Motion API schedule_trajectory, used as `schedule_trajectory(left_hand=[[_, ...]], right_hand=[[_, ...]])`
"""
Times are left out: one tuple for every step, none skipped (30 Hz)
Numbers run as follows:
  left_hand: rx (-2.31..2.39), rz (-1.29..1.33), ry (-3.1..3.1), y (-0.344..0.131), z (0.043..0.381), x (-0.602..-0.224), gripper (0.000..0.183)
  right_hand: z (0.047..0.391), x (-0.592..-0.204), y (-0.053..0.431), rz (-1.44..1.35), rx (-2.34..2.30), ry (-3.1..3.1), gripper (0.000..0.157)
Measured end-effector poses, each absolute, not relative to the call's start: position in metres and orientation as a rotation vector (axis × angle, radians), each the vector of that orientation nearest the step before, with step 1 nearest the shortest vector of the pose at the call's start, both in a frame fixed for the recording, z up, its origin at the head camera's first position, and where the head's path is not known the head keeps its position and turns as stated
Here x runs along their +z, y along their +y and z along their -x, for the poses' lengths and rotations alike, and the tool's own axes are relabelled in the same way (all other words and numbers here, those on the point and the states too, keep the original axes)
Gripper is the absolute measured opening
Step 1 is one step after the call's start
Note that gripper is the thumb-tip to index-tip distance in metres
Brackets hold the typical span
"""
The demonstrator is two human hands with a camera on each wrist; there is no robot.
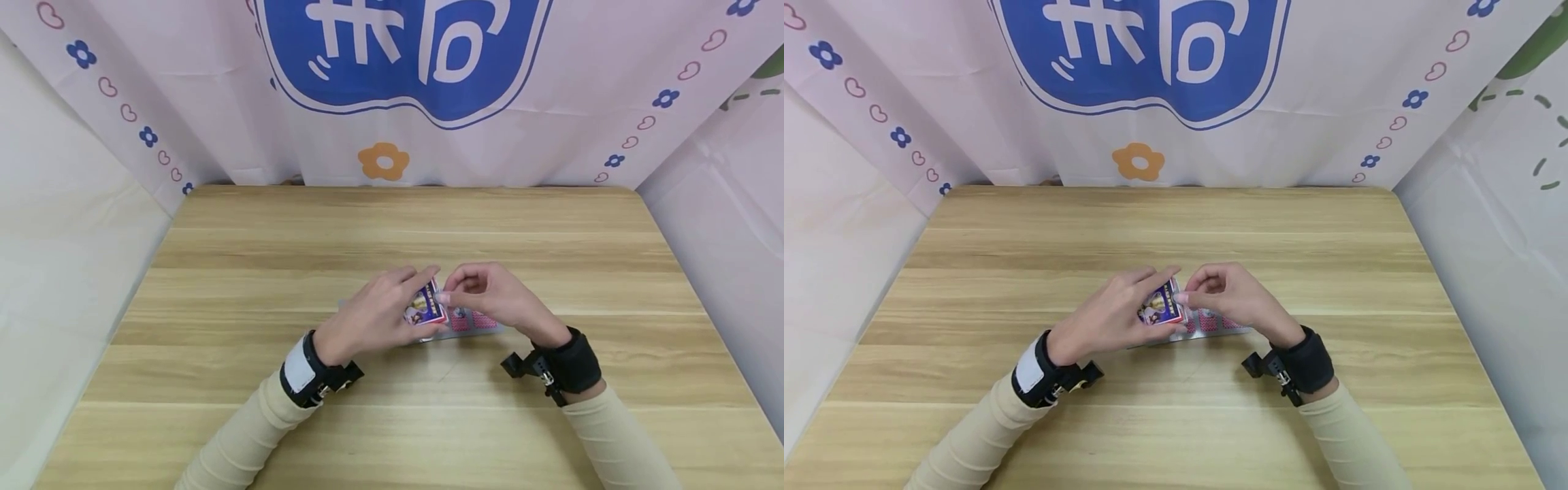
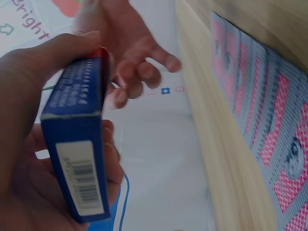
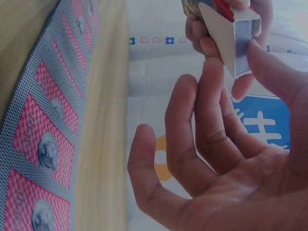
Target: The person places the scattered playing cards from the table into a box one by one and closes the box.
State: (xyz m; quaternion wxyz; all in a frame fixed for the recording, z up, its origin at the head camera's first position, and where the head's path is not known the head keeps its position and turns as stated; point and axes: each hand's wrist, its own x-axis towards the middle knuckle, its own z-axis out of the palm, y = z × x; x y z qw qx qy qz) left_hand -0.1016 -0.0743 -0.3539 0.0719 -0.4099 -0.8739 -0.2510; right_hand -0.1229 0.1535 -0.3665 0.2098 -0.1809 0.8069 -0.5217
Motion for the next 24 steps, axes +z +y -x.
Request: schedule_trajectory(left_hand=[[-0.762, 1.228, -2.624, -0.074, 0.102, -0.354, 0.077], [-0.769, 1.223, -2.622, -0.074, 0.102, -0.355, 0.077], [-0.771, 1.216, -2.622, -0.074, 0.103, -0.355, 0.078], [-0.771, 1.205, -2.625, -0.075, 0.103, -0.355, 0.078], [-0.767, 1.195, -2.630, -0.075, 0.104, -0.355, 0.079], [-0.760, 1.183, -2.639, -0.075, 0.104, -0.355, 0.079], [-0.757, 1.174, -2.652, -0.075, 0.104, -0.355, 0.079], [-0.751, 1.163, -2.666, -0.076, 0.105, -0.355, 0.079], [-0.744, 1.152, -2.680, -0.076, 0.105, -0.354, 0.080], [-0.736, 1.142, -2.693, -0.077, 0.105, -0.354, 0.080], [-0.730, 1.133, -2.704, -0.077, 0.105, -0.353, 0.080], [-0.724, 1.126, -2.713, -0.078, 0.105, -0.352, 0.081], [-0.718, 1.122, -2.719, -0.078, 0.105, -0.352, 0.081], [-0.713, 1.119, -2.725, -0.078, 0.104, -0.352, 0.081], [-0.700, 1.115, -2.729, -0.079, 0.104, -0.351, 0.081], [-0.690, 1.113, -2.730, -0.079, 0.104, -0.351, 0.081], [-0.683, 1.115, -2.729, -0.079, 0.104, -0.352, 0.081], [-0.676, 1.117, -2.729, -0.079, 0.104, -0.352, 0.081], [-0.669, 1.118, -2.727, -0.079, 0.104, -0.352, 0.081], [-0.659, 1.118, -2.724, -0.079, 0.105, -0.352, 0.081], [-0.650, 1.119, -2.722, -0.079, 0.105, -0.352, 0.081], [-0.647, 1.122, -2.719, -0.080, 0.105, -0.352, 0.081], [-0.643, 1.126, -2.716, -0.080, 0.105, -0.352, 0.081], [-0.641, 1.127, -2.715, -0.080, 0.106, -0.352, 0.081]], right_hand=[[0.123, -0.366, 0.154, 0.510, -1.432, 2.267, 0.030], [0.123, -0.366, 0.155, 0.518, -1.419, 2.287, 0.030], [0.124, -0.365, 0.156, 0.531, -1.415, 2.309, 0.031], [0.124, -0.365, 0.157, 0.536, -1.419, 2.325, 0.031], [0.125, -0.364, 0.159, 0.548, -1.428, 2.341, 0.030], [0.127, -0.364, 0.161, 0.565, -1.438, 2.359, 0.030], [0.128, -0.365, 0.164, 0.584, -1.441, 2.382, 0.028], [0.130, -0.365, 0.166, 0.611, -1.435, 2.412, 0.027], [0.132, -0.367, 0.169, 0.650, -1.413, 2.451, 0.025], [0.134, -0.367, 0.172, 0.686, -1.370, 2.494, 0.024], [0.137, -0.369, 0.174, 0.730, -1.299, 2.550, 0.025], [0.139, -0.370, 0.177, 0.760, -1.215, 2.603, 0.027], [0.141, -0.372, 0.179, 0.778, -1.111, 2.656, 0.030], [0.142, -0.374, 0.180, 0.787, -1.006, 2.699, 0.034], [0.143, -0.376, 0.181, 0.781, -0.905, 2.725, 0.039], [0.144, -0.378, 0.182, 0.766, -0.807, 2.741, 0.043], [0.145, -0.380, 0.183, 0.753, -0.719, 2.747, 0.047], [0.145, -0.381, 0.183, 0.733, -0.648, 2.747, 0.051], [0.145, -0.383, 0.183, 0.722, -0.582, 2.746, 0.053], [0.145, -0.385, 0.184, 0.711, -0.536, 2.741, 0.055], [0.145, -0.386, 0.184, 0.702, -0.497, 2.735, 0.056], [0.145, -0.387, 0.184, 0.697, -0.467, 2.733, 0.057], [0.145, -0.388, 0.185, 0.689, -0.450, 2.729, 0.057], [0.145, -0.389, 0.186, 0.679, -0.439, 2.728, 0.057]])
